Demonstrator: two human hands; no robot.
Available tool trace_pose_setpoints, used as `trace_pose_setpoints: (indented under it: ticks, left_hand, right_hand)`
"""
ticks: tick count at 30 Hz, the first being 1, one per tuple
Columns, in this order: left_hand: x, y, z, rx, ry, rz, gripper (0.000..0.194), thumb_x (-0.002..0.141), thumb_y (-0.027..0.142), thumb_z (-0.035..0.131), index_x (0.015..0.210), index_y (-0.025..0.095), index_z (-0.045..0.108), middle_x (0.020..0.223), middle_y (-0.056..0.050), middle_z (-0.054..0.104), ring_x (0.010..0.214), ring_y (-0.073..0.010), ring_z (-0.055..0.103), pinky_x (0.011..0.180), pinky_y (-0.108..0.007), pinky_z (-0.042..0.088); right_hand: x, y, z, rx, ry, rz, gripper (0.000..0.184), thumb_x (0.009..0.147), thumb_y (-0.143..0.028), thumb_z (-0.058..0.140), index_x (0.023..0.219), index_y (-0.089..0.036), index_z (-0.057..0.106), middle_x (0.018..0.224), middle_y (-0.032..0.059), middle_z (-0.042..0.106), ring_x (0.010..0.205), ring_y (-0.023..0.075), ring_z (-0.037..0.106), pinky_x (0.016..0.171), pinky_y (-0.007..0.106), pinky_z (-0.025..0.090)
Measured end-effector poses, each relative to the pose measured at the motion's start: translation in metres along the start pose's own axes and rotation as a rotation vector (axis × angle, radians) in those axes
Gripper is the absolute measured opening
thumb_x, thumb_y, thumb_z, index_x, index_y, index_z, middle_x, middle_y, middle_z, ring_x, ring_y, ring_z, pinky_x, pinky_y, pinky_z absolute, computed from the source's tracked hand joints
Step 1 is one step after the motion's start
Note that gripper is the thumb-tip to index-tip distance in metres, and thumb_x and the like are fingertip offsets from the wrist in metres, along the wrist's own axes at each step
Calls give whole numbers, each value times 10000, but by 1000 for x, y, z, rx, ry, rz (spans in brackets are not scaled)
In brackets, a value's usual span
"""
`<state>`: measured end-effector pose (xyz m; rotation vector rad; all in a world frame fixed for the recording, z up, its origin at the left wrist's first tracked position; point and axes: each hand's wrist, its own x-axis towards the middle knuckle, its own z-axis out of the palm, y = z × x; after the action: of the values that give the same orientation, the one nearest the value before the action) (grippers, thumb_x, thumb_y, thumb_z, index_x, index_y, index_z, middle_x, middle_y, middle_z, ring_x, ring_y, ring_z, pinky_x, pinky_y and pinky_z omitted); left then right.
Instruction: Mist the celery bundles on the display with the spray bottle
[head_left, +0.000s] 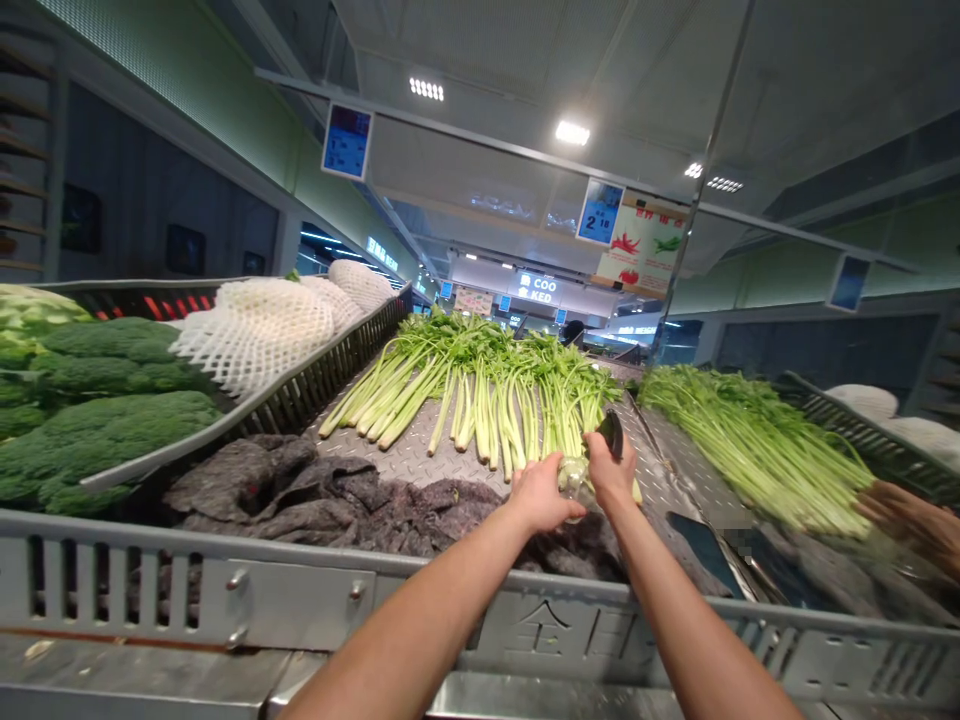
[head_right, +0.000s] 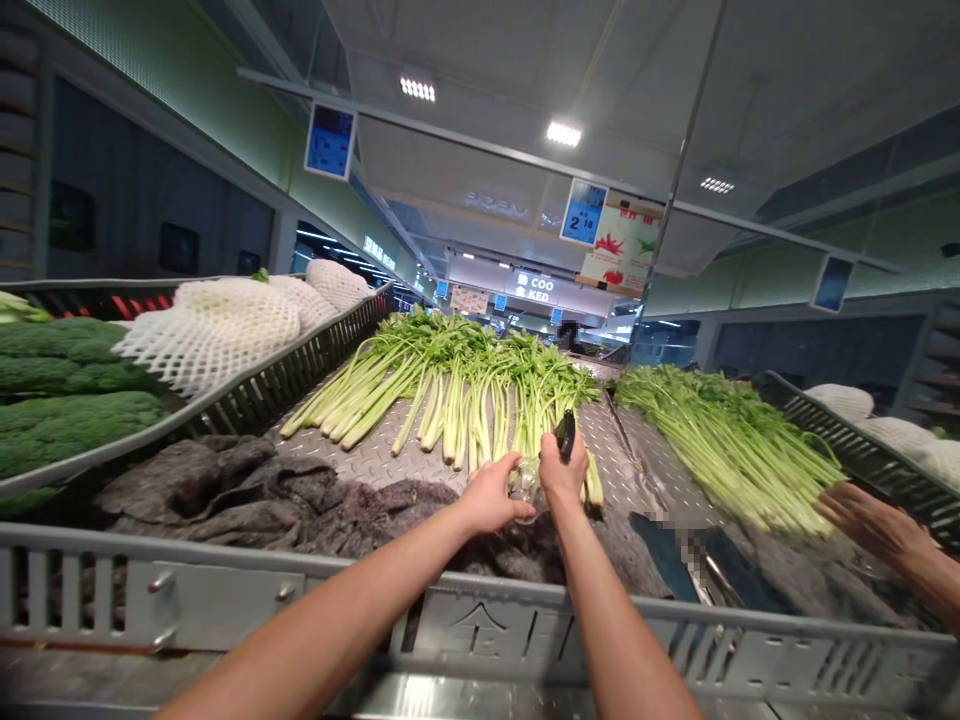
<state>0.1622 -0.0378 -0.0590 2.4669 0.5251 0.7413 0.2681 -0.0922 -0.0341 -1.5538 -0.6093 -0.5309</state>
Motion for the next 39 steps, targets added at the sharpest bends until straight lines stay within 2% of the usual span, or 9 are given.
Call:
trace_pose_setpoints:
  ticks: [4,7,12,17,22,31,36,39]
  left_hand:
    - [-1,-1,2,-1,10,12,814,504,482,646,1219,230,349,1179,-62,495,1086,-257,432,918,-357,327]
    - [-4,-1,0,6,16,17,817,502,474,649,1221,230,347,1175,-64,500,1080,-258,440,914,-359,332]
    - [-13,5,-16,17,72,22,773,534,430,642,1217,218,350,1153,-60,523,1070,-245,457,898,-344,350]
    - [-24,6,-36,28,111,19,790,513,451,656,1206,205,368,1143,-66,536,1051,-251,476,893,-351,352]
    - [-35,-1,-49,-3,129,-27,798,507,458,660,1204,195,373,1155,-76,531,1043,-248,487,879,-333,365]
    - [-54,-23,-71,13,176,-61,807,499,445,674,1206,210,363,1162,-73,524,1046,-245,487,875,-333,362]
    - [-66,-33,-77,60,204,-50,777,485,484,670,1159,200,406,1040,-72,582,962,-260,528,832,-371,381]
    - [-73,-34,-81,72,208,-55,751,492,497,659,1137,192,426,995,-70,594,930,-262,538,806,-377,390]
  right_hand:
    - [-3,8,-1,83,-5,-20,248,639,-359,467,777,-175,560,690,7,547,632,158,469,602,271,350]
    - [-5,5,-2,129,-21,-58,250,633,-335,470,788,-166,570,731,13,559,664,156,486,635,271,361]
    - [-5,-16,-2,193,-89,-120,275,615,-334,488,807,-157,573,717,12,568,628,149,489,610,266,368]
    - [-7,-38,5,144,-113,-136,202,608,-343,498,684,-162,548,615,-2,542,567,144,468,539,255,345]
    - [-16,-53,13,131,-171,-134,212,619,-357,493,697,-168,548,587,-11,521,554,145,464,523,252,338]
    - [-45,-80,27,203,-271,-142,263,631,-365,469,786,-174,563,687,11,570,612,157,496,573,259,360]
    - [-55,-86,38,142,-292,-179,222,636,-353,454,719,-171,550,629,8,552,579,154,480,548,256,344]
    - [-58,-90,40,96,-314,-155,190,637,-342,449,676,-175,531,586,0,529,554,152,466,522,253,330]
